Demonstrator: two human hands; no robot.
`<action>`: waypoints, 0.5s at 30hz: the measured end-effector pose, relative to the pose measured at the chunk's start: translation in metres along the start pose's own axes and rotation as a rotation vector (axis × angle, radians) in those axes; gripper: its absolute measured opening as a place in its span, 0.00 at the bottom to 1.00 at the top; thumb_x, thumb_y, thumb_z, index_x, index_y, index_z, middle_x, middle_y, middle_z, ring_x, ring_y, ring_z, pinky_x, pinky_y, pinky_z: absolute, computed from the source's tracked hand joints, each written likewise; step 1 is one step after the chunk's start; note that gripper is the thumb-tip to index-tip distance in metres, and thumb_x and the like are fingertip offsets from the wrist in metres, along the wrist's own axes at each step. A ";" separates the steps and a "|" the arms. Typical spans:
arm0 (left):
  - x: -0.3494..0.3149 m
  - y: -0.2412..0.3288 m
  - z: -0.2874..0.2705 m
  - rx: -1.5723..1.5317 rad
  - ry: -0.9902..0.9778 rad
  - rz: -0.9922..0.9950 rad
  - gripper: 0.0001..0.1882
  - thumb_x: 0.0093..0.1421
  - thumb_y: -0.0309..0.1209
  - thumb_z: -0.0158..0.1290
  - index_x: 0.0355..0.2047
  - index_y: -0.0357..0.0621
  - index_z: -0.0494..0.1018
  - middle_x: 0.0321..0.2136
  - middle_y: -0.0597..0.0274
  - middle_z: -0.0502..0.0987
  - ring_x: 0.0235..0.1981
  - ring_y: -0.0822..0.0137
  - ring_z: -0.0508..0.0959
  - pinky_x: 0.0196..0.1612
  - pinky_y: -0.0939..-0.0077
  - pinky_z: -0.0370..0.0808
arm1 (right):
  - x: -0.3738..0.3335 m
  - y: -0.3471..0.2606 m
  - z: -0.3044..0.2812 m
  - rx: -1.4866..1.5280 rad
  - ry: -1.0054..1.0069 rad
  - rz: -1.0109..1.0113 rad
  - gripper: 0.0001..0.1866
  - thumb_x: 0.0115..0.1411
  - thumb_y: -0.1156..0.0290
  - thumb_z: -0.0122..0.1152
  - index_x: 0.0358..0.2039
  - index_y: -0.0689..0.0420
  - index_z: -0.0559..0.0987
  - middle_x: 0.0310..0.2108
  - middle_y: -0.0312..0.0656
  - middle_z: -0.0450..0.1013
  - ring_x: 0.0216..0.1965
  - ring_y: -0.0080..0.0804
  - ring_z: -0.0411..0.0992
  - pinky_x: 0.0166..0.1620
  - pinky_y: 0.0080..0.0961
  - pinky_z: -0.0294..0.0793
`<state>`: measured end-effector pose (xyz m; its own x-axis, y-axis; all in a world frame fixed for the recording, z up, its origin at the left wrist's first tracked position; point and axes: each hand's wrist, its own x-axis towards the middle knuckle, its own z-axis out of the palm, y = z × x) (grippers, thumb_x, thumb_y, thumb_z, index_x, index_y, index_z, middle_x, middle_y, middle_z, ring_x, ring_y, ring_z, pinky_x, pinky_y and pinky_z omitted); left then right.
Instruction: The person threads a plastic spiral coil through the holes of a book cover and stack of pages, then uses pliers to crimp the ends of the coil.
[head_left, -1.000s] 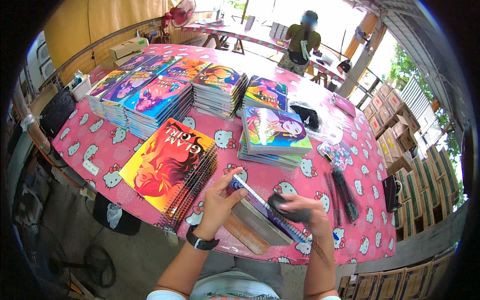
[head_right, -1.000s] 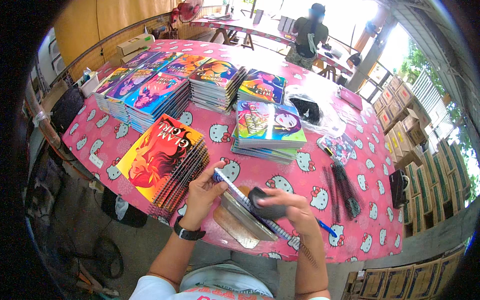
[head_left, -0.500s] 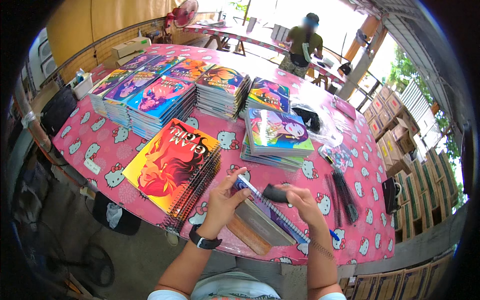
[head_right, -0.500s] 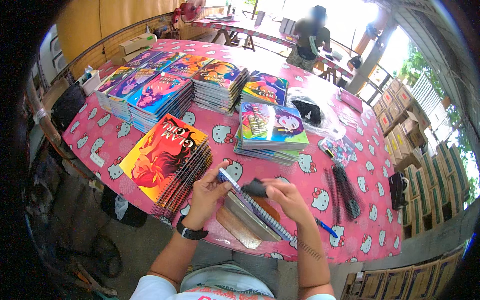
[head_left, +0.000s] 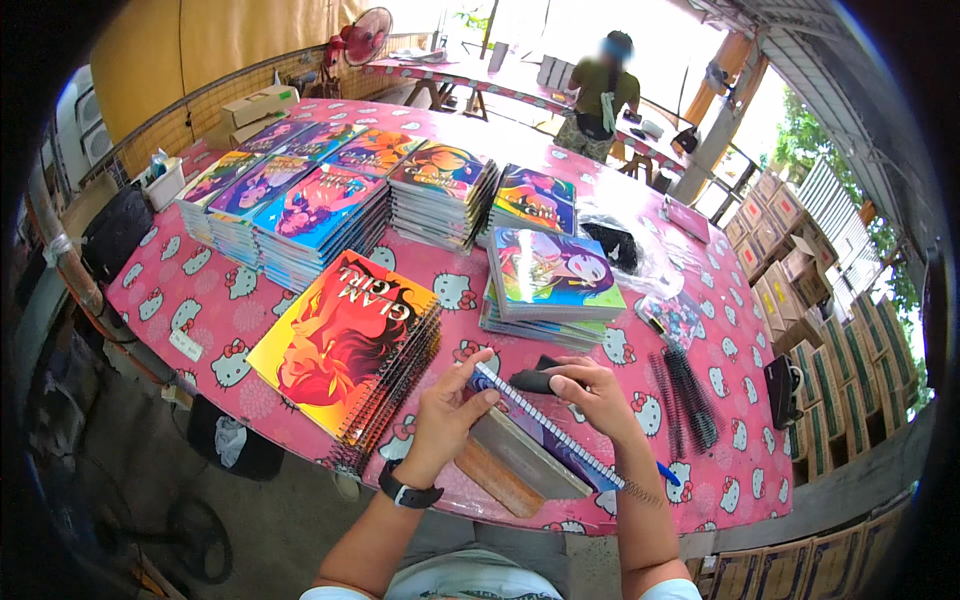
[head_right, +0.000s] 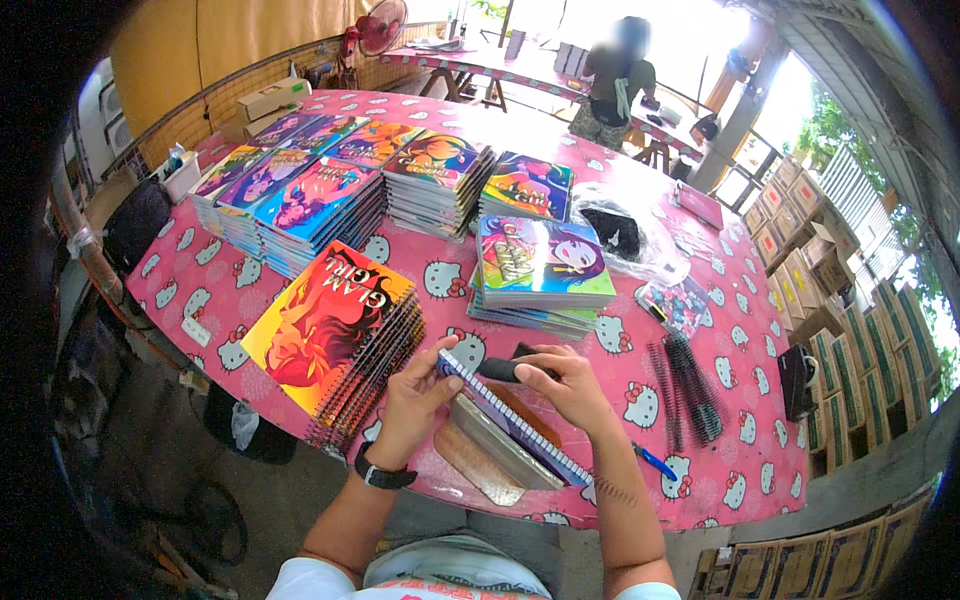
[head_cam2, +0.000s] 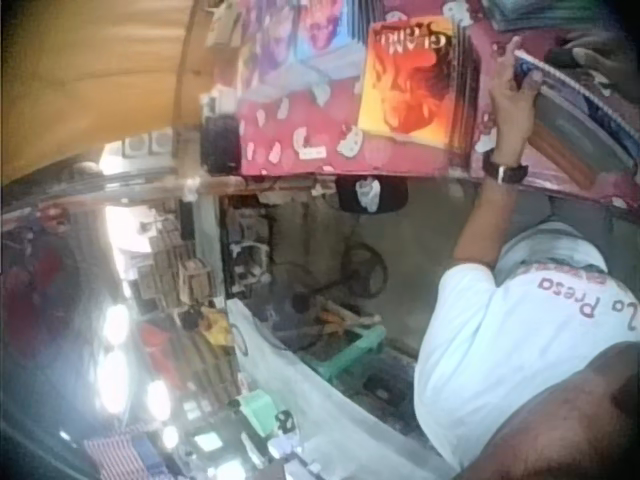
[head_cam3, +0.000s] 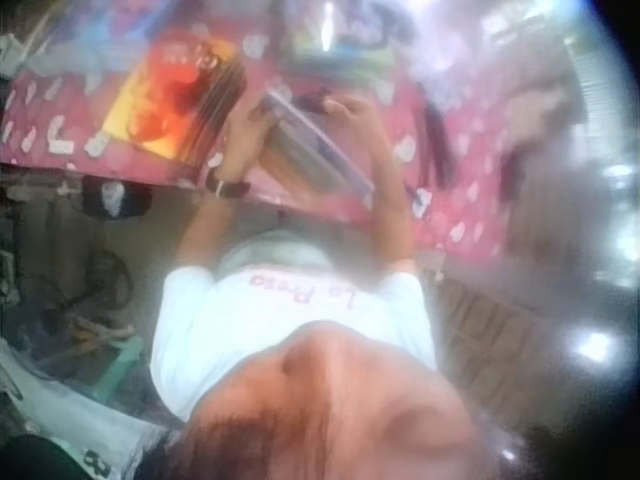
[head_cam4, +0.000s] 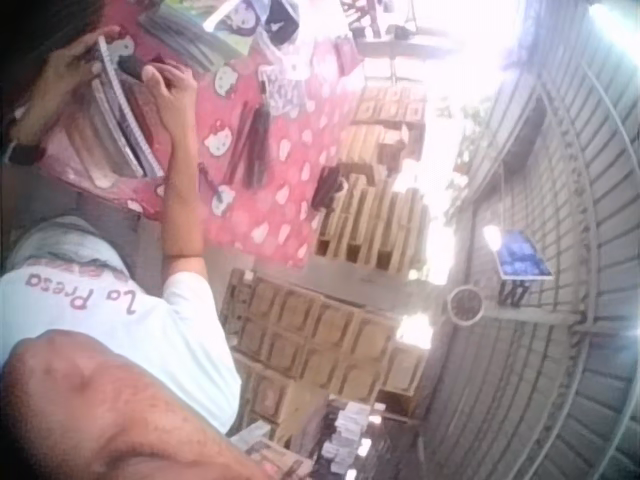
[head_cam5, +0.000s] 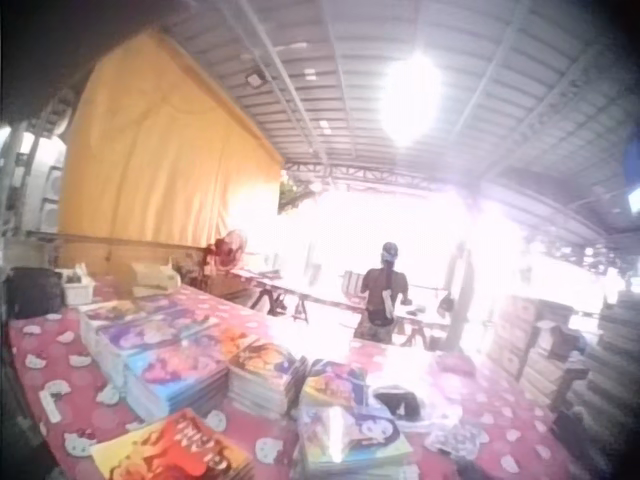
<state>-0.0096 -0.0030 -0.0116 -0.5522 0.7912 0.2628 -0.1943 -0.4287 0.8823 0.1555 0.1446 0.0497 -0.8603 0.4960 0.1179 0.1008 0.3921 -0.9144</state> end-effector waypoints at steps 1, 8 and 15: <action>0.001 0.000 -0.001 0.011 0.013 0.019 0.28 0.55 0.22 0.58 0.57 0.37 0.66 0.37 0.69 0.67 0.39 0.78 0.67 0.45 0.85 0.64 | 0.006 -0.002 -0.003 -0.112 0.027 0.036 0.24 0.61 0.55 0.54 0.43 0.67 0.78 0.47 0.51 0.73 0.51 0.37 0.69 0.53 0.31 0.66; -0.001 0.005 -0.001 0.036 -0.011 0.006 0.28 0.55 0.20 0.57 0.57 0.37 0.66 0.38 0.69 0.67 0.42 0.77 0.67 0.48 0.83 0.64 | 0.007 -0.007 0.012 0.258 -0.031 -0.007 0.27 0.60 0.51 0.55 0.44 0.67 0.77 0.48 0.50 0.72 0.50 0.34 0.68 0.53 0.31 0.66; -0.002 0.016 -0.002 0.005 -0.023 -0.094 0.22 0.59 0.25 0.55 0.55 0.38 0.68 0.44 0.66 0.72 0.42 0.78 0.70 0.45 0.83 0.68 | -0.010 0.036 0.012 -0.692 0.219 0.049 0.23 0.50 0.51 0.65 0.41 0.53 0.82 0.51 0.50 0.70 0.51 0.50 0.66 0.56 0.38 0.65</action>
<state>-0.0131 -0.0127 0.0011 -0.5128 0.8378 0.1874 -0.2405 -0.3498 0.9054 0.1614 0.1446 0.0113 -0.7342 0.6410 0.2239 0.4923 0.7296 -0.4747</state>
